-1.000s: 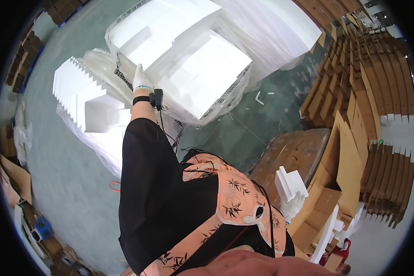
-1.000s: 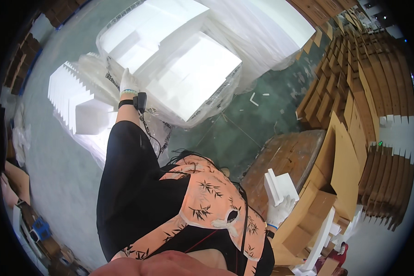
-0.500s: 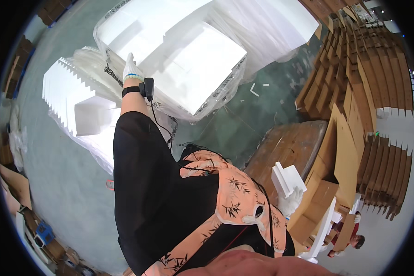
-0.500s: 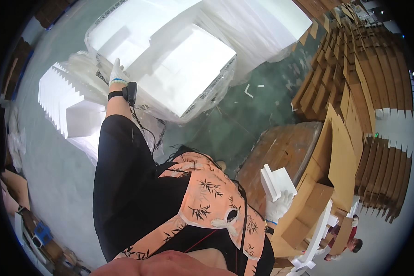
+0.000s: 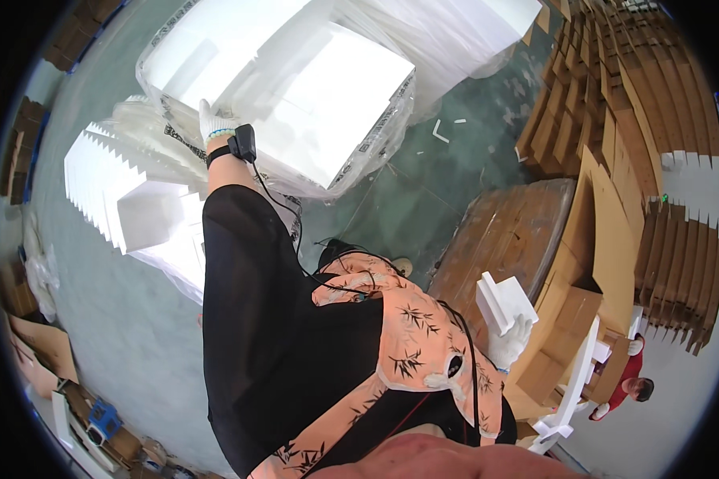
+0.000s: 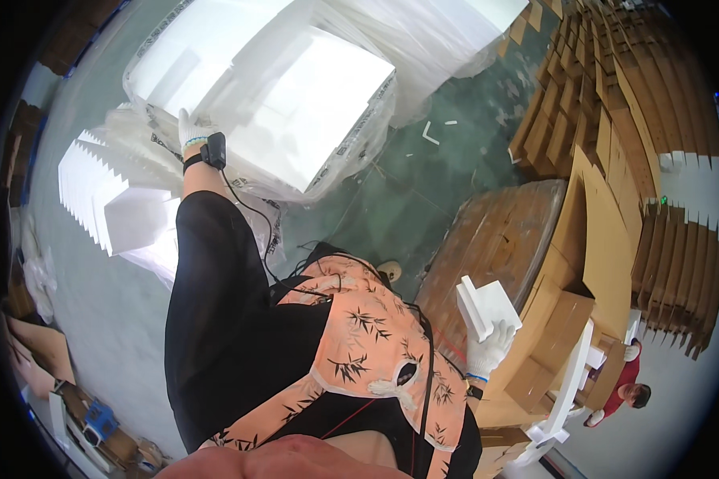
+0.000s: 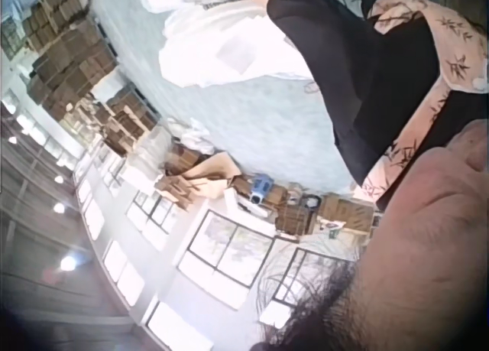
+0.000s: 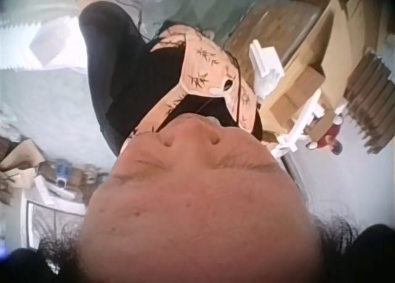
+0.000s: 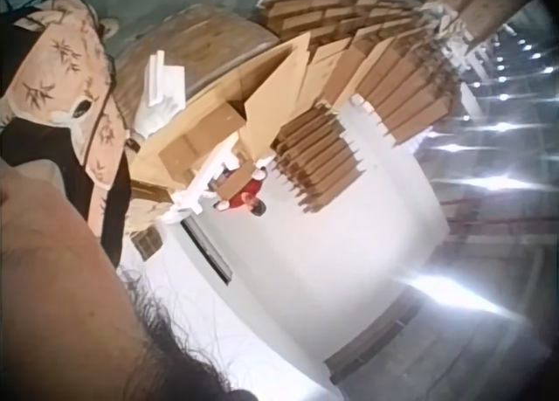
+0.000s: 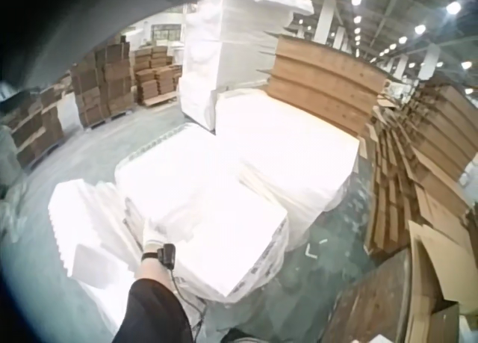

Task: Assembling cardboard boxes and inserting foam protection for furniture items.

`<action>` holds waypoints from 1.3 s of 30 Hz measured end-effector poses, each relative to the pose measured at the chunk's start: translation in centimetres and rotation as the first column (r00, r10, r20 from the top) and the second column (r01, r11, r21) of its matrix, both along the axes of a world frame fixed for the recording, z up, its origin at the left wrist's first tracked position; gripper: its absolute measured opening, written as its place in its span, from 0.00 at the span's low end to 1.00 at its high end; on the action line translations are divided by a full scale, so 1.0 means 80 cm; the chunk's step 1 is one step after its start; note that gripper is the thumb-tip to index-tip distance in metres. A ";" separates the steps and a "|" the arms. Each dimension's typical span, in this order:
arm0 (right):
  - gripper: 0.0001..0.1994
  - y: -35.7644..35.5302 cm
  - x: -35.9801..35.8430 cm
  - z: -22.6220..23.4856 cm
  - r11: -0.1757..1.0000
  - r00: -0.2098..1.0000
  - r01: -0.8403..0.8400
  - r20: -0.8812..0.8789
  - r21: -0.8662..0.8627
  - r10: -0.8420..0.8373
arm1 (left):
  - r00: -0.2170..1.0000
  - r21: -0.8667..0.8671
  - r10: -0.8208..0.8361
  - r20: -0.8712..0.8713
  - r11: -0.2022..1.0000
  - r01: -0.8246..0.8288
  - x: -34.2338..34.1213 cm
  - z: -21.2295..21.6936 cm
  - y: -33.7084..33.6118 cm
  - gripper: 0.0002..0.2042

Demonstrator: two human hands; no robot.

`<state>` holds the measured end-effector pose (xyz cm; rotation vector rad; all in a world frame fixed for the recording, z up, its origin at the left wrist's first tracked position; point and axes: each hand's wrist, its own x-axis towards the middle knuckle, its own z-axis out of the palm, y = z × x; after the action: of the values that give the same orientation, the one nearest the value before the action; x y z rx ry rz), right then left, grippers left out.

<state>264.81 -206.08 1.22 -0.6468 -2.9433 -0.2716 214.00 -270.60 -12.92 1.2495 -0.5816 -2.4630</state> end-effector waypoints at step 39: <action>0.29 0.749 0.257 0.216 0.634 -0.079 -0.224 -0.635 -0.740 -0.769 | -0.004 -0.197 -0.935 -0.356 0.071 0.978 0.250 0.241 1.106 0.07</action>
<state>285.38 -146.20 18.51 -1.0040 -1.1578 0.9914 234.01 -182.10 6.32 0.0220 -1.6634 -3.7357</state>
